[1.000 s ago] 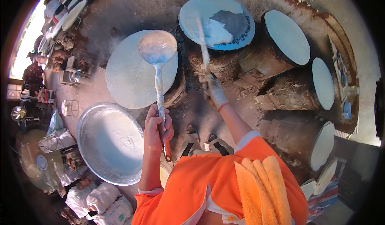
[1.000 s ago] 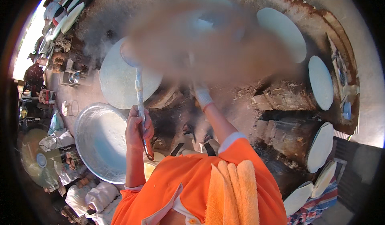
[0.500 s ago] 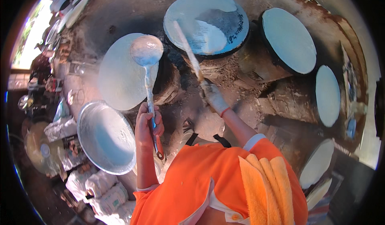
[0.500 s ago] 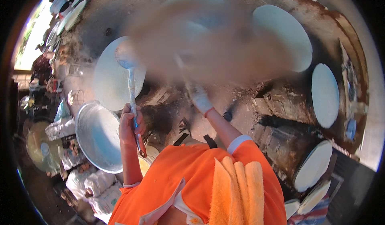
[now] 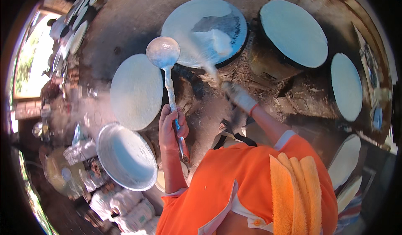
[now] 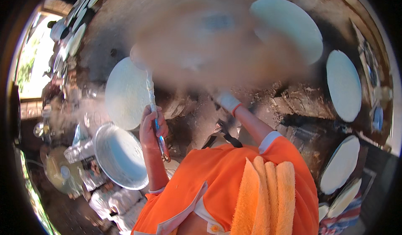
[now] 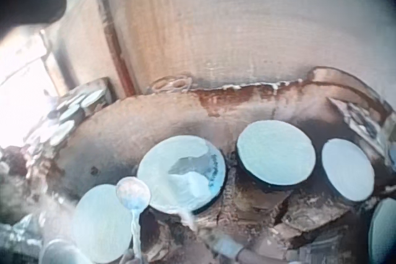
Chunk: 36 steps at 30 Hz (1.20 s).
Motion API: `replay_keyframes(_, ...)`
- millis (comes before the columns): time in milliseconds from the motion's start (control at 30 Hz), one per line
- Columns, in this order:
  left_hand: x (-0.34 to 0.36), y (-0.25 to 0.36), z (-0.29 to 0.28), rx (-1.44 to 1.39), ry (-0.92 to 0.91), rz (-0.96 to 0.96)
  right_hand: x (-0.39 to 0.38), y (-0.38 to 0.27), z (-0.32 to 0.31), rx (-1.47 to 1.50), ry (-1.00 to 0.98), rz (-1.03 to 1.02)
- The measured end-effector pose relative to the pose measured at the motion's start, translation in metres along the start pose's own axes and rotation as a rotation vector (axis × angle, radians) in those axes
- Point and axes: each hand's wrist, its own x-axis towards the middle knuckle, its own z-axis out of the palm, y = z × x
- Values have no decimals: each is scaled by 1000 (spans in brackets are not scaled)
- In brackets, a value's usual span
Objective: The person ladles batter onto multiple hot griddles and spreads it into thin, round crepes. They flip the crepes with a spatula and remove finished ones, placing them into a stack while continuing to cook new batches.
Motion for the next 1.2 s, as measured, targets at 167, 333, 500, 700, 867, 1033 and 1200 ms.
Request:
replay_keyframes(167,5,-1,-3,-16,-40,-29,-30,-10,-71,-259,4,127)
replay_keyframes(333,15,-5,6,30,-3,-47,18,-93,-150,51,-18,353)
replay_keyframes(500,31,-15,37,58,7,-100,5,16,-153,-426,-5,-274)
replay_keyframes(700,49,-21,78,105,38,-151,37,-94,-181,30,-176,413)
replay_keyframes(867,61,-20,91,72,31,-219,43,-36,-155,-349,-25,241)
replay_keyframes(1033,90,-9,74,62,-45,-261,165,-89,-138,-1366,277,-450)
replay_keyframes(1200,114,16,47,85,-215,-312,146,-122,-90,-1414,68,178)
